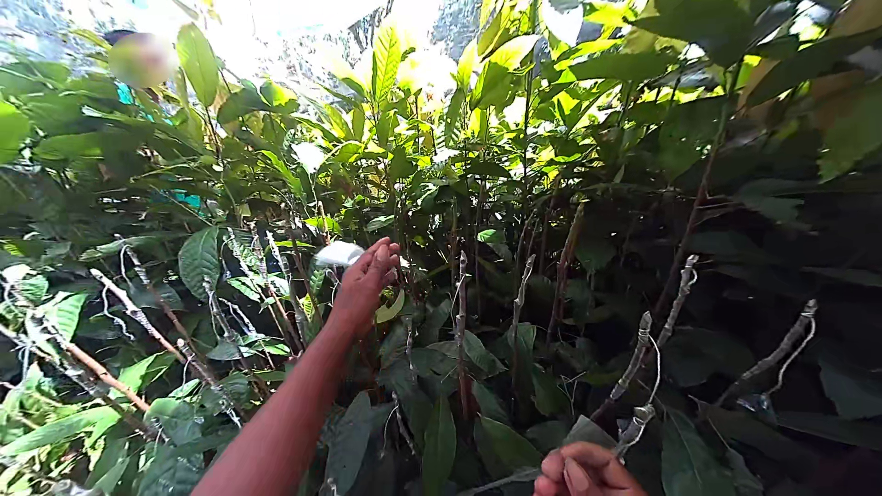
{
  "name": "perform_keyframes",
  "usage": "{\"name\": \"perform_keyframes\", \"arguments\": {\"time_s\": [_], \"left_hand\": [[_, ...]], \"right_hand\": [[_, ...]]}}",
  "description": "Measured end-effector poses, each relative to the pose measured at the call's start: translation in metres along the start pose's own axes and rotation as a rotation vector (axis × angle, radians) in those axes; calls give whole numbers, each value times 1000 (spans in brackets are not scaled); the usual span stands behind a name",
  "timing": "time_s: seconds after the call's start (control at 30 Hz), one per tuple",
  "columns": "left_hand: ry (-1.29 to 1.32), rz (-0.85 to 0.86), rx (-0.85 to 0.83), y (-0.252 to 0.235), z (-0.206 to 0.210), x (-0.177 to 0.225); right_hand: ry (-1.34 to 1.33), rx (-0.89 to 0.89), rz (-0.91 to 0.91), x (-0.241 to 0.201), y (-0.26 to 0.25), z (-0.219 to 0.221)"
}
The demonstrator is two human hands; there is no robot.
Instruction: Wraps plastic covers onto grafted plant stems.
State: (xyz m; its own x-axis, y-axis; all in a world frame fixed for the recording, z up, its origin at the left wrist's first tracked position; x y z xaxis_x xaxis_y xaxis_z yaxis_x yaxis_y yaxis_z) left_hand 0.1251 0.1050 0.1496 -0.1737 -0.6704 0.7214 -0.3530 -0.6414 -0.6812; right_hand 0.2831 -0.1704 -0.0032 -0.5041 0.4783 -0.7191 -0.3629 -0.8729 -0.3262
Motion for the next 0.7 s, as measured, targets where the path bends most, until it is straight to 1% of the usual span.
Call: {"name": "perform_keyframes", "arguments": {"time_s": [0.07, 0.1, 0.13, 0.17, 0.2, 0.23, 0.3, 0.37, 0.4, 0.47, 0.5, 0.53, 0.57, 0.63, 0.67, 0.7], "left_hand": [[69, 164, -81, 27, -16, 51], [69, 254, -137, 44, -23, 67], [53, 321, -208, 61, -28, 74], [41, 340, -289, 79, -31, 72], [32, 312, -385, 94, -30, 63], [28, 241, -479, 106, -26, 48], [84, 21, -649, 118, -11, 10], [206, -223, -761, 120, 11, -19], [247, -313, -817, 120, 25, -30], [287, -433, -921, 115, 51, -54], [290, -485, -918, 110, 62, -69], [271, -549, -843, 105, 70, -82], [248, -606, -684, 99, 73, -93], [245, -667, -192, 86, 67, -104], [254, -652, 55, 79, 57, -104], [261, -622, 252, 72, 44, -100]], "right_hand": [[-17, -7, 18, -1, 0, -2], [-25, -6, 23, -2, 0, -3], [-33, 1, 23, -3, -1, -4], [-36, 14, 22, -3, -1, -5], [-32, 29, 18, -3, -2, -5], [-25, 41, 16, -2, -3, -6], [-12, 61, 17, 1, -4, -5], [5, 63, 21, 4, -5, -3], [16, 60, 21, 5, -5, -2], [42, 43, 23, 7, -4, 1], [61, 36, 22, 7, -5, 2], [83, 33, 16, 7, -5, 2], [93, 31, 13, 7, -4, 2], [96, 28, 17, 6, -4, 1], [99, 28, 19, 5, -3, 1], [104, 21, 18, 4, -3, 0]]}}
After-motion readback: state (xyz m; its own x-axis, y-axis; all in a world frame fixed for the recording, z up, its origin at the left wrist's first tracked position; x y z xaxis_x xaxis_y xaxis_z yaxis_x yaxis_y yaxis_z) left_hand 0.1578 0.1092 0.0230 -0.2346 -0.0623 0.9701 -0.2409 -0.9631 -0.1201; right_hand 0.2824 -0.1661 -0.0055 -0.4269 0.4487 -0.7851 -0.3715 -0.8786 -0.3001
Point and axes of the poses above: each hand's wrist, its own y-axis away from the middle knuckle, its own z-axis out of the palm, x = y × z, the point moved 4 cm from there along -y, towards the middle knuckle, and after that the axes turned 9 degrees about z, right-handed, at the moved point
